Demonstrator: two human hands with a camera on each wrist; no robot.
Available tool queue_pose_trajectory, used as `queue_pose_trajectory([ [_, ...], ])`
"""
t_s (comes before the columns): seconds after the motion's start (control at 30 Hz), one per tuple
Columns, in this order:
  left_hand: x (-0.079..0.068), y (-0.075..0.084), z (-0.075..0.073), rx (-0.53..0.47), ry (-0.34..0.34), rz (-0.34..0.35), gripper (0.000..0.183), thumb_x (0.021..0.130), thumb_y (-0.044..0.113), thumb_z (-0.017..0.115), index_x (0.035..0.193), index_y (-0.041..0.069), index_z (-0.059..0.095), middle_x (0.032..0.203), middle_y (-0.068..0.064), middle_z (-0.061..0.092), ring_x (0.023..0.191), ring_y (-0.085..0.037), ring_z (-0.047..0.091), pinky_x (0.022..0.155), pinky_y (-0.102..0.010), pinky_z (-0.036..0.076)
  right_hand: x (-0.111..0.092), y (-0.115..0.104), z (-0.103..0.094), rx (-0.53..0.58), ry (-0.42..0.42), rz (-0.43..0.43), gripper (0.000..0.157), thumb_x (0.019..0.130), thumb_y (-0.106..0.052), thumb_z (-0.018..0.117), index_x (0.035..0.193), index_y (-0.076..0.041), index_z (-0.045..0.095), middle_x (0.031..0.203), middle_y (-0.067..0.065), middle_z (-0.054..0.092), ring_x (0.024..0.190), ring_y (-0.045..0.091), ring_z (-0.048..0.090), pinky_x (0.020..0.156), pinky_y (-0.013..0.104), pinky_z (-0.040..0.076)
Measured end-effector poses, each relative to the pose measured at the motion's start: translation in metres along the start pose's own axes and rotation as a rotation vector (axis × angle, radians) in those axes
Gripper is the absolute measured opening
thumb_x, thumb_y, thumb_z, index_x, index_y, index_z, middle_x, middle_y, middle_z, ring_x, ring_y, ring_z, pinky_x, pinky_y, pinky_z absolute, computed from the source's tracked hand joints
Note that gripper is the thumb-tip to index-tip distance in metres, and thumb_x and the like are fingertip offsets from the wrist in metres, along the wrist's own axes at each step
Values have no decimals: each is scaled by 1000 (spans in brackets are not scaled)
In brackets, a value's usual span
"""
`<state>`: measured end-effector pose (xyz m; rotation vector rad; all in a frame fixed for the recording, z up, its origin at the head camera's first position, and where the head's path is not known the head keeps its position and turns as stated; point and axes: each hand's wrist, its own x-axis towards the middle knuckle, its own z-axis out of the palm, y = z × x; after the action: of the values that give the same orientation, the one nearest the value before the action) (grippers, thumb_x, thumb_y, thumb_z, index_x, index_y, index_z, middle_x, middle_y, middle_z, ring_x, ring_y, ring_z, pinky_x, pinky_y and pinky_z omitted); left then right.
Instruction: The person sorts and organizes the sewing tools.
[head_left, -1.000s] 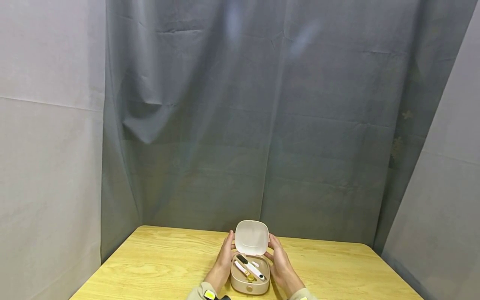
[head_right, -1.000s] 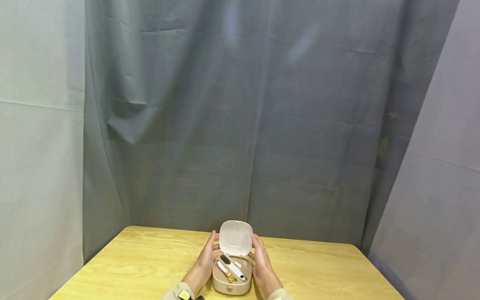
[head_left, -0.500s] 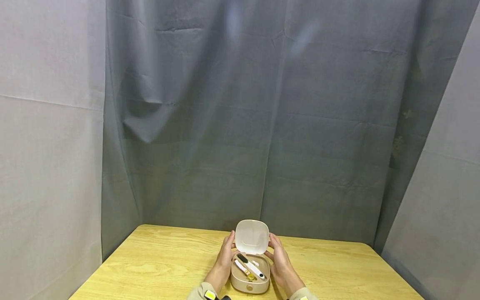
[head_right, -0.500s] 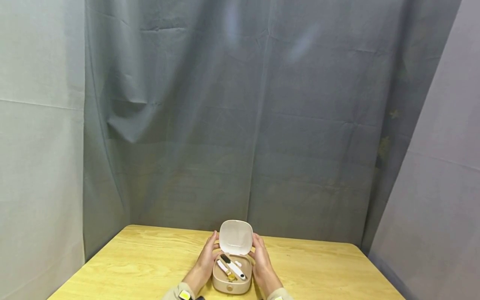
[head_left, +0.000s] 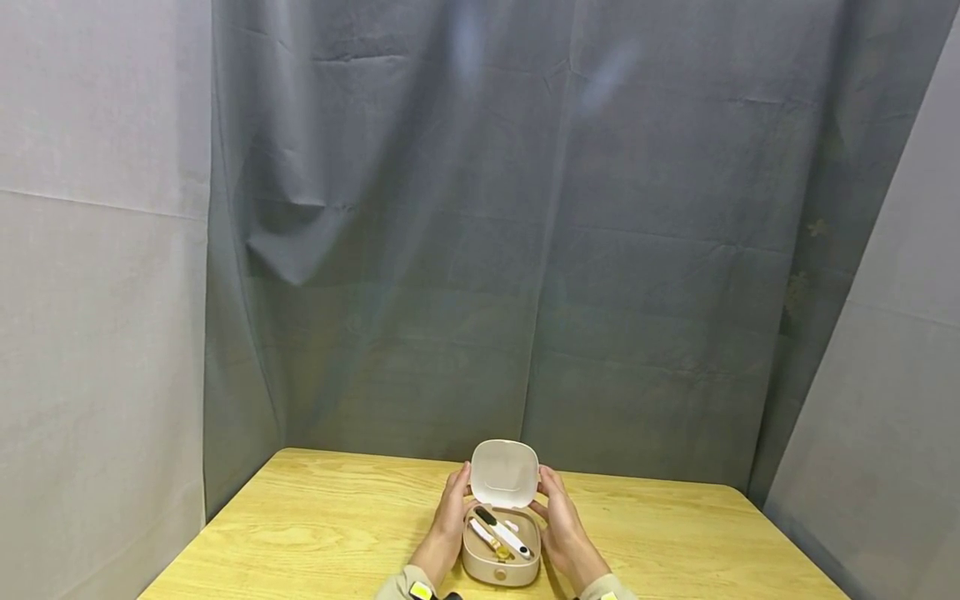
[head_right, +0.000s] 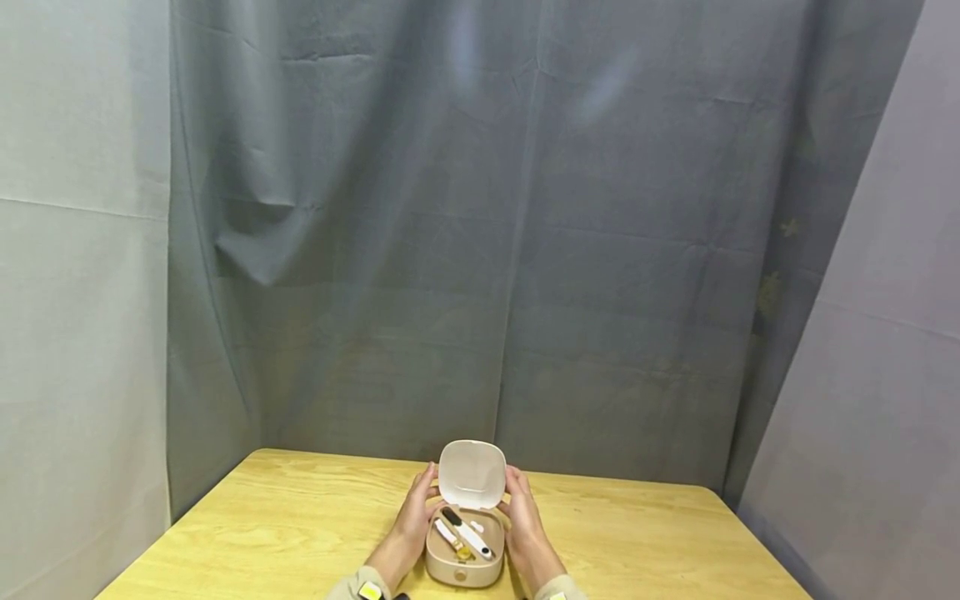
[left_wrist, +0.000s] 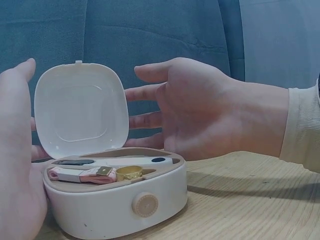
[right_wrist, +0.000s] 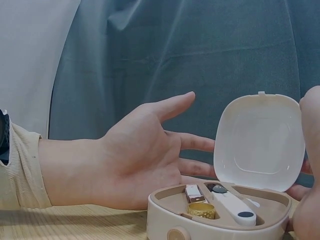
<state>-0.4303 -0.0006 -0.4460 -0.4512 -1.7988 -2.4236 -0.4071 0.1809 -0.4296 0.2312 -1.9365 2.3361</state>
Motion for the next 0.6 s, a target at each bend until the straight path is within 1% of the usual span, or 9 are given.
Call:
queue_pose_trajectory([
  [0.17,-1,0,2,-4,17,10,57,111,45,39,136,-6,40,125,-25,49,118,-39,51,105,-51,43,0,1,-2,0,0,-9,60,113,-47,29,155,-4,24,145,27,27,136,56,31,106,73,33],
  [0.33,-2,0,4,-21,16,26,53,111,42,40,134,-7,42,125,-23,49,120,-39,48,104,-51,44,1,1,-5,-5,1,-15,57,113,-46,29,152,-5,27,143,26,28,135,55,32,105,72,34],
  [0.5,-3,1,3,-9,27,28,52,111,42,41,133,-6,43,125,-22,51,122,-40,47,107,-53,41,1,2,-3,-4,8,-9,57,112,-50,33,148,-6,31,142,25,29,135,53,33,103,69,38],
  [0.6,-3,1,2,-10,28,34,51,111,41,41,132,-6,44,125,-22,51,122,-40,47,109,-55,40,2,3,-2,6,14,-6,57,111,-51,35,146,-6,32,140,24,30,135,52,34,101,64,40],
])
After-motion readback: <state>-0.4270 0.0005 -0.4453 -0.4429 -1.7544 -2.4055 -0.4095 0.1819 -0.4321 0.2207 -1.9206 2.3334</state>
